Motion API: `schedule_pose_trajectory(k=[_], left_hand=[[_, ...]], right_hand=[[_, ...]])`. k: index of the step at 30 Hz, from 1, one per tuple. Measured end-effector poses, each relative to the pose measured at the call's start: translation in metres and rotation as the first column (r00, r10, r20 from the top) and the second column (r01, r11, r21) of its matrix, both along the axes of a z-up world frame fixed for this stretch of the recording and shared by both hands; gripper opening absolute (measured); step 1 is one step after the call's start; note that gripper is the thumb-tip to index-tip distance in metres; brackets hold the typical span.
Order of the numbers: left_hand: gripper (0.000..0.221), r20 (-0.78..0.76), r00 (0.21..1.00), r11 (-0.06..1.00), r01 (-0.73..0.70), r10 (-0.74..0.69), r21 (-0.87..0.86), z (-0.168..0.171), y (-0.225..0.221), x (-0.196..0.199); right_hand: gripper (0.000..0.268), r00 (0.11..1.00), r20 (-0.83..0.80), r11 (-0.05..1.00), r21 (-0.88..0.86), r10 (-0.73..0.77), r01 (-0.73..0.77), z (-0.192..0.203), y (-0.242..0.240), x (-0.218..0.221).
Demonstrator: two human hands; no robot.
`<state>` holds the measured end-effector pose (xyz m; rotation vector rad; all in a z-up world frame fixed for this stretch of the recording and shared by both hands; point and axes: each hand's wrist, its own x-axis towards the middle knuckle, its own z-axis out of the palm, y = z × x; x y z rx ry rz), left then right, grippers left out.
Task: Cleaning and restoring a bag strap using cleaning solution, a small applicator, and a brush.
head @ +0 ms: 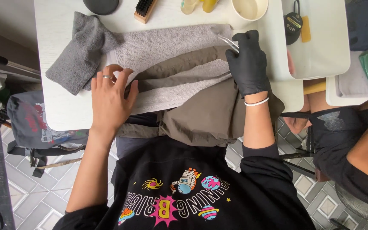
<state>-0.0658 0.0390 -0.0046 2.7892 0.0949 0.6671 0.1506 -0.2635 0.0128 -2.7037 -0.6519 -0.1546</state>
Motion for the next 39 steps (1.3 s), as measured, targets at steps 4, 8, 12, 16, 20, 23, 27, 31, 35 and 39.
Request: schedule_pose_trajectory(k=[4,8,12,16,20,23,27,31,35,39], left_hand=[[0.013,0.074,0.997,0.989,0.026,-0.037,0.143,-0.006,-0.008,-0.001],[0.024,0.052,0.996,0.975,0.066,-0.078,0.212,-0.01,-0.015,0.0],[0.015,0.061,0.998,0.975,0.007,-0.021,0.224,0.006,-0.022,0.003],[0.036,0.046,0.999,0.999,-0.016,0.015,0.03,-0.002,-0.021,0.006],[0.025,-0.093,0.993,0.997,-0.079,0.079,-0.001,-0.011,-0.019,0.003],[0.026,-0.242,0.969,0.996,-0.062,0.044,-0.067,-0.011,-0.014,0.004],[0.055,-0.44,0.894,0.944,-0.065,-0.089,-0.323,-0.012,-0.001,0.021],[0.056,-0.493,0.87,0.983,-0.073,-0.02,-0.17,-0.016,0.004,0.035],[0.048,-0.512,0.858,0.965,-0.097,-0.043,-0.243,-0.002,0.002,0.03],[0.043,-0.356,0.922,0.875,-0.041,-0.154,-0.483,-0.005,0.007,0.023]], right_hand=[[0.028,0.985,0.169,0.998,0.06,0.017,-0.028,-0.009,0.004,-0.002],[0.005,0.943,0.248,0.97,0.042,0.224,-0.241,-0.001,0.012,-0.01],[0.02,0.924,-0.065,0.923,0.115,0.376,-0.368,-0.014,0.021,-0.006],[0.021,0.905,-0.192,0.918,0.194,0.381,-0.345,-0.014,0.023,-0.004],[0.081,0.915,-0.253,0.949,0.054,0.314,-0.31,-0.011,0.017,-0.013],[0.083,0.94,-0.233,0.96,-0.068,0.248,-0.27,0.008,0.018,-0.019],[0.089,0.955,-0.255,0.961,-0.189,0.15,-0.201,0.02,0.021,-0.012],[0.084,0.925,-0.319,0.951,-0.158,0.205,-0.265,0.011,0.024,0.008],[0.069,0.866,-0.418,0.952,-0.009,0.274,-0.305,0.001,0.018,0.024],[0.017,0.834,-0.046,0.764,0.429,0.551,-0.481,0.002,0.007,0.024]])
